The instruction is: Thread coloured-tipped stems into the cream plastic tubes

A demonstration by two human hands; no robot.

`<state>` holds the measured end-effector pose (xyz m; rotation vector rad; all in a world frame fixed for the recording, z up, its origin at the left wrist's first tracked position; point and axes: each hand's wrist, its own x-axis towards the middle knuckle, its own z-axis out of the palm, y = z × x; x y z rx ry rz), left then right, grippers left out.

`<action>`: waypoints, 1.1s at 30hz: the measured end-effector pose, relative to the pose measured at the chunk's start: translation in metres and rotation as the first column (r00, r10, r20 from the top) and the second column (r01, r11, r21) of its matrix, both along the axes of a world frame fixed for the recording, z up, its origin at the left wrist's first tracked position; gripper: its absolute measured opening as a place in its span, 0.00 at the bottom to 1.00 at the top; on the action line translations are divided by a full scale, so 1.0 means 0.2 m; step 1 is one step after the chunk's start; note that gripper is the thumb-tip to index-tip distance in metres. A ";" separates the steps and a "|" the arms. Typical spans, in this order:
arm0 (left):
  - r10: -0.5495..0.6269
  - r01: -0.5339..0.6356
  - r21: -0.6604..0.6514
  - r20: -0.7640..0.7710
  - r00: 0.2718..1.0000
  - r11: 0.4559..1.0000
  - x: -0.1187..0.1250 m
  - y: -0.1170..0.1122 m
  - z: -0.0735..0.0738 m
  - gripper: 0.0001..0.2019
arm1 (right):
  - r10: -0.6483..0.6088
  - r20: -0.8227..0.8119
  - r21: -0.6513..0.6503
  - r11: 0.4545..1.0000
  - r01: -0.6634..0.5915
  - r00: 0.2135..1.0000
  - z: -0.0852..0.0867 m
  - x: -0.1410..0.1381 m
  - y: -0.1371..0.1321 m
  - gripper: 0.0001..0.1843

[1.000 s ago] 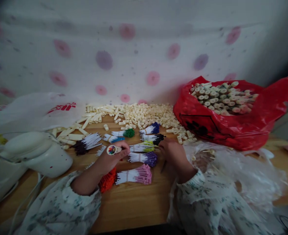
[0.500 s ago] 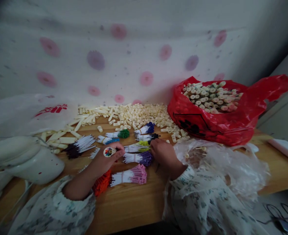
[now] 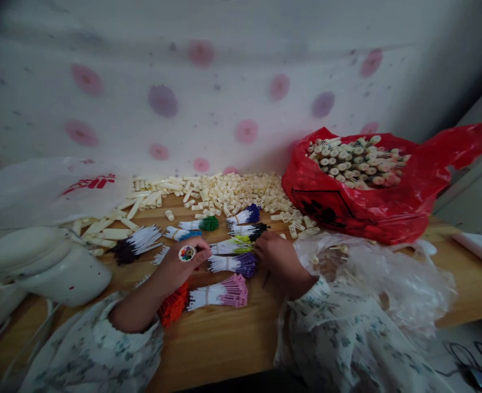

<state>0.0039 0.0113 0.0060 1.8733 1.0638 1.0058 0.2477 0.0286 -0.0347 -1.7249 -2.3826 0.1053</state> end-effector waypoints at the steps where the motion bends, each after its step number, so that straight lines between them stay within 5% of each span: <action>1: -0.005 0.005 0.003 -0.001 1.000 1.000 0.00 0.00 0.00 0.09 | -0.004 0.007 -0.002 1.000 0.004 1.000 0.00 0.00 0.00 0.11; 7: 0.007 -0.007 0.000 0.001 1.000 1.000 0.00 0.01 -0.01 0.09 | -0.016 -0.042 0.026 1.000 0.017 0.999 0.00 0.01 0.00 0.09; 12: 0.123 -0.125 0.041 0.051 0.991 0.991 -0.02 0.03 -0.04 0.09 | -0.035 -0.207 0.060 0.997 0.048 0.978 0.05 0.00 -0.02 0.10; 18: 0.217 -0.225 0.002 0.251 0.943 0.974 -0.03 0.03 -0.07 0.12 | 0.006 -0.726 -0.075 0.993 -0.088 0.687 0.21 -0.24 -0.05 0.08; 24: 0.285 -0.257 -0.124 0.412 0.866 0.958 -0.01 0.02 -0.05 0.08 | 0.009 -0.812 -0.125 0.974 -0.188 0.584 0.16 -0.40 -0.02 0.06; 30: 0.254 -0.098 -0.263 0.668 0.699 0.960 0.00 0.03 -0.06 0.07 | 0.010 -0.953 -0.071 0.963 -0.259 0.301 0.07 -0.39 -0.01 0.11; 33: 0.247 -0.052 -0.283 0.716 0.653 0.958 0.01 0.03 -0.06 0.05 | 0.068 -0.966 -0.002 0.963 -0.270 0.249 0.09 -0.38 -0.03 0.10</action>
